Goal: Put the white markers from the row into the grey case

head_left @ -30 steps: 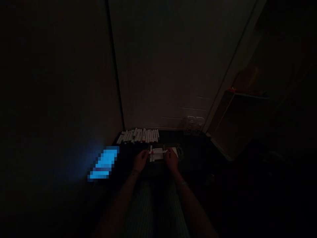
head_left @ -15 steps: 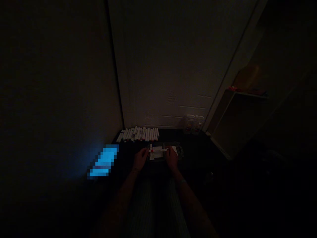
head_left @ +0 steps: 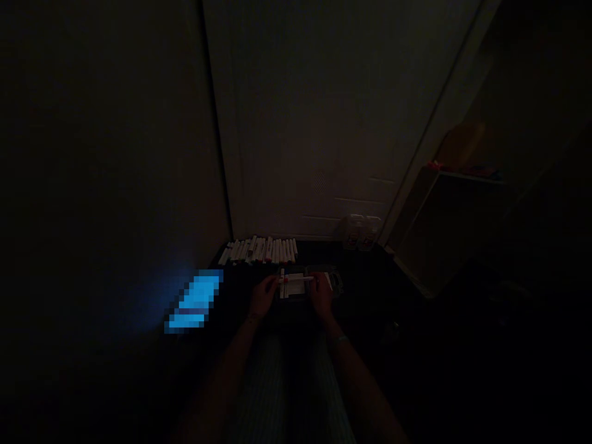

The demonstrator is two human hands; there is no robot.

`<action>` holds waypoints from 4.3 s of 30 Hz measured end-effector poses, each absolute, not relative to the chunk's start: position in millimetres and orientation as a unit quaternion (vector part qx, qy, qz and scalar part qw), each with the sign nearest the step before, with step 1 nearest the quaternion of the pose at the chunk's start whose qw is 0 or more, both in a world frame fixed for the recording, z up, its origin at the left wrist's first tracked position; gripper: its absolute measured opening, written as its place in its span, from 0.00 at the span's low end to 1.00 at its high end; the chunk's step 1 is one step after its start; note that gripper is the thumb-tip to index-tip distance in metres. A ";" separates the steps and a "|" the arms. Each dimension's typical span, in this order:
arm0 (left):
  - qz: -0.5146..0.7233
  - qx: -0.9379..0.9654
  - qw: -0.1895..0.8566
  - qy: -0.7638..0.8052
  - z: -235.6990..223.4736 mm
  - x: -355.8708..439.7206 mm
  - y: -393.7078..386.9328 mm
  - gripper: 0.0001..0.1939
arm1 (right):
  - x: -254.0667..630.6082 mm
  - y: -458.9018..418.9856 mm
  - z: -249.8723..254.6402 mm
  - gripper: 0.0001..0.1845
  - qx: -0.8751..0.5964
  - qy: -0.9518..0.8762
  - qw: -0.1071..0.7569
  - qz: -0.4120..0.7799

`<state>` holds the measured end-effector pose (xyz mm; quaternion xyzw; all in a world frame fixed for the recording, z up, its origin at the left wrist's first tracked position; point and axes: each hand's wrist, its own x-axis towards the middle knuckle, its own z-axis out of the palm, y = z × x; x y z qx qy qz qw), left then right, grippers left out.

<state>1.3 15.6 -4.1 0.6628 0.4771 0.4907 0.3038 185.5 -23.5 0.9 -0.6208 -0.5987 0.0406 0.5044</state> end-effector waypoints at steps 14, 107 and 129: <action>0.493 0.652 0.257 0.515 -4.2 -1.6 16.8 0.19 | 178.3 -28.3 9.6 0.16 -0.586 -0.659 0.472 0.023; 0.558 0.589 0.339 0.477 -9.1 -2.7 24.2 0.14 | 177.9 -21.3 0.0 0.13 -0.607 -0.688 0.396 -0.021; 0.554 0.597 0.332 0.476 -8.8 -1.8 19.1 0.13 | 177.5 -20.7 -2.1 0.14 -0.605 -0.668 0.433 0.014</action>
